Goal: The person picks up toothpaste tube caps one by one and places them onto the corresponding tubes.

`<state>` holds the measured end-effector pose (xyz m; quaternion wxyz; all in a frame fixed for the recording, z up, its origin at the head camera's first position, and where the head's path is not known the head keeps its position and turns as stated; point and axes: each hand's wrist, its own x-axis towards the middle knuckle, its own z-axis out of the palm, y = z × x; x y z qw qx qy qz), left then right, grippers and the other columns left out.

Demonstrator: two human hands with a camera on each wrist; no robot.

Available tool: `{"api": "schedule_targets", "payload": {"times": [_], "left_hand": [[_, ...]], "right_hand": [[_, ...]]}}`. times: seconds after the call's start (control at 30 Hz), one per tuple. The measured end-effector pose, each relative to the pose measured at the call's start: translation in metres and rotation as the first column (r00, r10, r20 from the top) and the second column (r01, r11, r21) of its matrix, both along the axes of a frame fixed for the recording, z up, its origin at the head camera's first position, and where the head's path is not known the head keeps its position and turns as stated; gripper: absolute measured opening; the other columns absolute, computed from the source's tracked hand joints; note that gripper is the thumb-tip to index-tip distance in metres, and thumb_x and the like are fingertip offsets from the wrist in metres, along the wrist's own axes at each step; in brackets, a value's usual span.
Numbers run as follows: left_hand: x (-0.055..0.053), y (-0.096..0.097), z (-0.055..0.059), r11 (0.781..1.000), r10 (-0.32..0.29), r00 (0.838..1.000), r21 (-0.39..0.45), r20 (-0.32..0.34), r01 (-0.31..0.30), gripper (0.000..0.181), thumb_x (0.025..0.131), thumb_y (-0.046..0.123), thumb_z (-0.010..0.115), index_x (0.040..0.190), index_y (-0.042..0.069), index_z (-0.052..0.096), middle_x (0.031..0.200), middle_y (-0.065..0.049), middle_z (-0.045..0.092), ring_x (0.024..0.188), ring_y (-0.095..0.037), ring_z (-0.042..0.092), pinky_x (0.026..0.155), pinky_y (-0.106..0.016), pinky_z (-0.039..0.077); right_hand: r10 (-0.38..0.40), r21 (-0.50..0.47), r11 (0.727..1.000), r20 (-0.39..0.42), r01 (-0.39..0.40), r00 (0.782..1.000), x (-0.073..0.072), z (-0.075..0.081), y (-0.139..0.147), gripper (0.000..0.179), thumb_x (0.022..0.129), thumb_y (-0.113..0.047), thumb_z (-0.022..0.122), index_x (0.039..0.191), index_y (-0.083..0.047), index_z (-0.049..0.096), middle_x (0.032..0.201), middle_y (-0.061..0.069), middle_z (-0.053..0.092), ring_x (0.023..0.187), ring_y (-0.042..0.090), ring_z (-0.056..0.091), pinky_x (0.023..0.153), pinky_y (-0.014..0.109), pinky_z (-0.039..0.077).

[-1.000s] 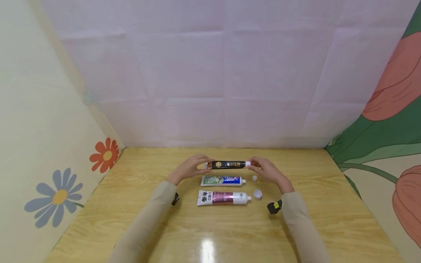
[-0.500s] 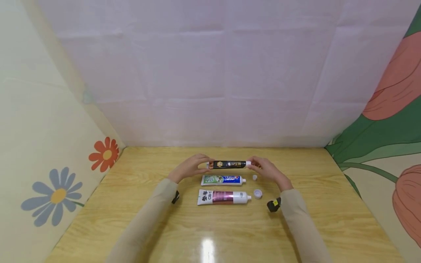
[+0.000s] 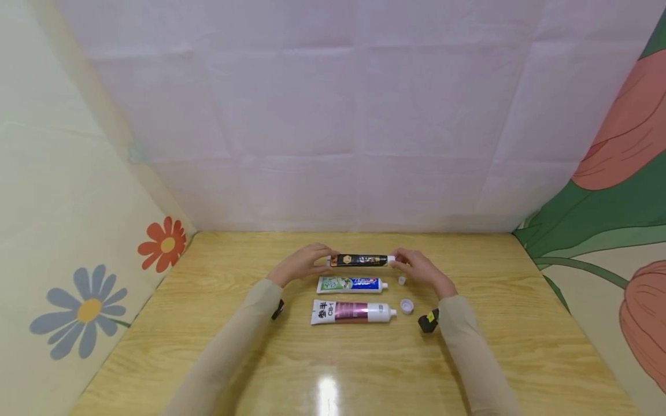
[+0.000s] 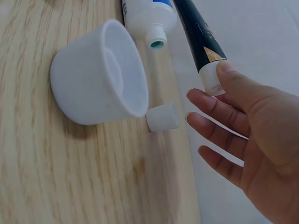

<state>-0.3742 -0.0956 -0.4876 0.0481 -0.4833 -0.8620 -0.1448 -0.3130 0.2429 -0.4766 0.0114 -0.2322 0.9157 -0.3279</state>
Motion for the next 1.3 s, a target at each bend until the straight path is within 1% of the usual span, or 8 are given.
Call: {"api": "schedule_targets", "payload": {"times": [0.1,0.27,0.43,0.57,0.73,0.87,1.07,1.3], "left_hand": [[0.000,0.001,0.000,1.000,0.013,1.000,-0.025,0.010,-0.012,0.048,0.088,0.030,0.063,0.131,0.012,0.051,0.121,-0.004,0.059,0.113,-0.017,0.053,0.101,-0.031,0.041],[-0.001,0.003,0.000,0.995,0.053,0.998,-0.081,0.037,-0.049,0.051,0.087,0.034,0.063,0.132,0.013,0.050,0.123,-0.004,0.058,0.115,-0.017,0.052,0.102,-0.030,0.039],[-0.001,0.005,0.000,0.991,0.079,0.995,-0.112,0.058,-0.072,0.052,0.087,0.033,0.063,0.133,0.013,0.049,0.123,-0.004,0.057,0.114,-0.017,0.052,0.101,-0.031,0.041],[0.000,0.007,0.000,0.987,0.100,0.992,-0.134,0.071,-0.090,0.052,0.086,0.031,0.065,0.132,0.013,0.050,0.122,-0.004,0.058,0.112,-0.017,0.053,0.099,-0.031,0.043],[-0.001,0.011,-0.002,0.977,0.128,0.988,-0.179,0.083,-0.112,0.051,0.087,0.029,0.064,0.133,0.015,0.049,0.123,-0.003,0.057,0.113,-0.016,0.052,0.099,-0.031,0.043],[-0.003,0.012,-0.004,0.974,0.149,0.984,-0.186,0.101,-0.128,0.051,0.087,0.027,0.064,0.134,0.016,0.048,0.124,-0.003,0.057,0.114,-0.016,0.051,0.100,-0.030,0.042],[-0.004,0.012,-0.005,0.973,0.154,0.982,-0.188,0.106,-0.132,0.049,0.087,0.025,0.064,0.133,0.016,0.049,0.124,-0.003,0.057,0.115,-0.016,0.052,0.100,-0.030,0.042],[-0.003,0.013,-0.003,0.971,0.162,0.980,-0.194,0.112,-0.138,0.047,0.089,0.025,0.062,0.133,0.016,0.050,0.121,-0.003,0.058,0.112,-0.017,0.053,0.098,-0.031,0.043]], "right_hand": [[-0.006,0.007,1.000,0.013,0.006,1.000,-0.002,-0.002,-0.001,0.028,0.093,-0.026,0.056,0.112,-0.006,0.059,0.091,0.003,0.062,0.087,0.017,0.057,0.082,0.039,0.050],[-0.010,0.016,1.000,0.038,0.010,0.999,-0.005,-0.004,-0.003,0.029,0.093,-0.026,0.056,0.112,-0.006,0.059,0.094,0.003,0.062,0.090,0.018,0.057,0.086,0.043,0.048],[-0.021,0.025,0.999,0.042,0.020,0.999,-0.008,-0.007,-0.004,0.031,0.092,-0.028,0.056,0.113,-0.005,0.058,0.095,0.005,0.062,0.090,0.020,0.057,0.084,0.042,0.049],[-0.036,0.029,0.999,0.038,0.035,0.999,-0.010,-0.010,-0.004,0.034,0.092,-0.028,0.057,0.114,-0.001,0.057,0.099,0.011,0.061,0.092,0.025,0.057,0.084,0.044,0.049],[-0.049,0.051,0.998,0.049,0.047,0.998,-0.013,-0.012,-0.004,0.035,0.092,-0.029,0.057,0.113,-0.002,0.057,0.099,0.010,0.061,0.093,0.024,0.057,0.083,0.044,0.049],[-0.062,0.059,0.997,0.070,0.058,0.996,-0.014,-0.012,-0.005,0.034,0.092,-0.029,0.057,0.114,-0.003,0.057,0.100,0.009,0.060,0.093,0.023,0.057,0.083,0.043,0.049],[-0.073,0.065,0.996,0.070,0.069,0.995,-0.016,-0.014,-0.006,0.032,0.092,-0.028,0.057,0.114,-0.004,0.057,0.100,0.009,0.060,0.093,0.023,0.056,0.084,0.043,0.049],[-0.046,0.041,0.998,0.052,0.044,0.998,-0.018,-0.016,-0.005,0.032,0.091,-0.027,0.058,0.111,-0.002,0.058,0.097,0.009,0.059,0.090,0.023,0.056,0.083,0.043,0.049]]}}
